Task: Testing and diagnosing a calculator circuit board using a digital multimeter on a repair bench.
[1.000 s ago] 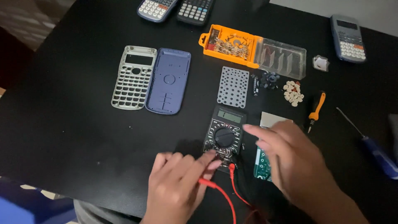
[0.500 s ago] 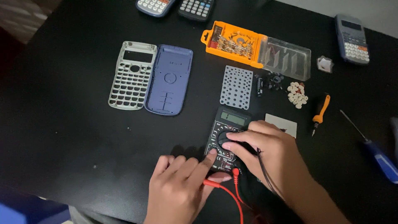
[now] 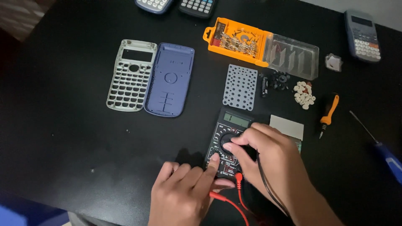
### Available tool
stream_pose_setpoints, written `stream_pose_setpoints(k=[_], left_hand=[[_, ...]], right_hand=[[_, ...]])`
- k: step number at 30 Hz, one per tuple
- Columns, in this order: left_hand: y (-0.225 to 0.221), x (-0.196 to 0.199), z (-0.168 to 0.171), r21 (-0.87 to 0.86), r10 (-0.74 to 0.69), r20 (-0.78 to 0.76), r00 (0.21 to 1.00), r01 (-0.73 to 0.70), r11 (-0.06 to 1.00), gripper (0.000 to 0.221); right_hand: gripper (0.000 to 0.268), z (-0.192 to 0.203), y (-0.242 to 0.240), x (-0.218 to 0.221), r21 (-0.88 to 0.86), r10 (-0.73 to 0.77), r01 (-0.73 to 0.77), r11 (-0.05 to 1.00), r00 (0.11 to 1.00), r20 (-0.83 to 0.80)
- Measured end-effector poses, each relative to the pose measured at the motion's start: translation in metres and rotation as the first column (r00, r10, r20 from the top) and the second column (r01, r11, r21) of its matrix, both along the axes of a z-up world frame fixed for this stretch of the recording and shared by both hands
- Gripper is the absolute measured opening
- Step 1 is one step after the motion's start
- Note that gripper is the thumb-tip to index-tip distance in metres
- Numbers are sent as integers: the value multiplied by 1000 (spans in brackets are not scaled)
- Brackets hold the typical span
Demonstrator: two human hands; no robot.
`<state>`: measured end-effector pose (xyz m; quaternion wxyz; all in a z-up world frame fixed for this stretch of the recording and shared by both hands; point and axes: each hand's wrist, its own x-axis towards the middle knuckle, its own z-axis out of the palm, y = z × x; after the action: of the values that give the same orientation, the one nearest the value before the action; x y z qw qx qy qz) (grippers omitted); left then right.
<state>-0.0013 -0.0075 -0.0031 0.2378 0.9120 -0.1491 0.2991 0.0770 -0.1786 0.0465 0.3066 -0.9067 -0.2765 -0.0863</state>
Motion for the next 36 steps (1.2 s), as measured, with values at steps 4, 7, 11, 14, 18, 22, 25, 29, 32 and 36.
stream_pose_setpoints(k=[4, 7, 11, 14, 18, 22, 25, 29, 32, 36], left_hand=[[0, 0, -2, 36, 3, 12, 1000, -3, 999, 41], [-1, -1, -3, 41, 10, 8, 1000, -10, 999, 42], [-2, -2, -5, 28, 27, -2, 1000, -27, 999, 46], [-2, -3, -5, 34, 18, -45, 999, -16, 999, 44], [-2, -4, -6, 60, 15, -94, 995, -9, 998, 44], [-3, -4, -5, 24, 35, -39, 999, -34, 999, 42], [-2, -4, -5, 27, 28, -43, 999, -27, 999, 44], [-1, -4, -8, 28, 13, -38, 999, -12, 1000, 45], [-2, -4, -6, 37, 29, -34, 999, -28, 999, 45], [-2, -3, -6, 19, 24, -22, 999, -23, 1000, 44]], right_hand=[[21, -1, 0, 2, -59, -46, 44, 997, 999, -28], [22, 1, 2, 1, -54, -60, 57, 997, 997, -54], [35, -2, 3, -2, -51, -90, 90, 995, 996, 5], [30, -1, 4, -2, -57, -129, 127, 990, 991, -33], [28, -1, 4, -2, -74, -132, 132, 989, 991, -3], [30, 1, 4, -5, -85, -113, 115, 990, 993, 35], [28, 1, 5, -5, -102, -103, 107, 989, 994, 49], [23, -2, 2, -4, -129, -89, 96, 987, 995, 54], [30, -2, 3, -5, -134, -94, 103, 986, 993, 75], [31, -4, 4, -4, -146, -112, 122, 982, 991, 76]])
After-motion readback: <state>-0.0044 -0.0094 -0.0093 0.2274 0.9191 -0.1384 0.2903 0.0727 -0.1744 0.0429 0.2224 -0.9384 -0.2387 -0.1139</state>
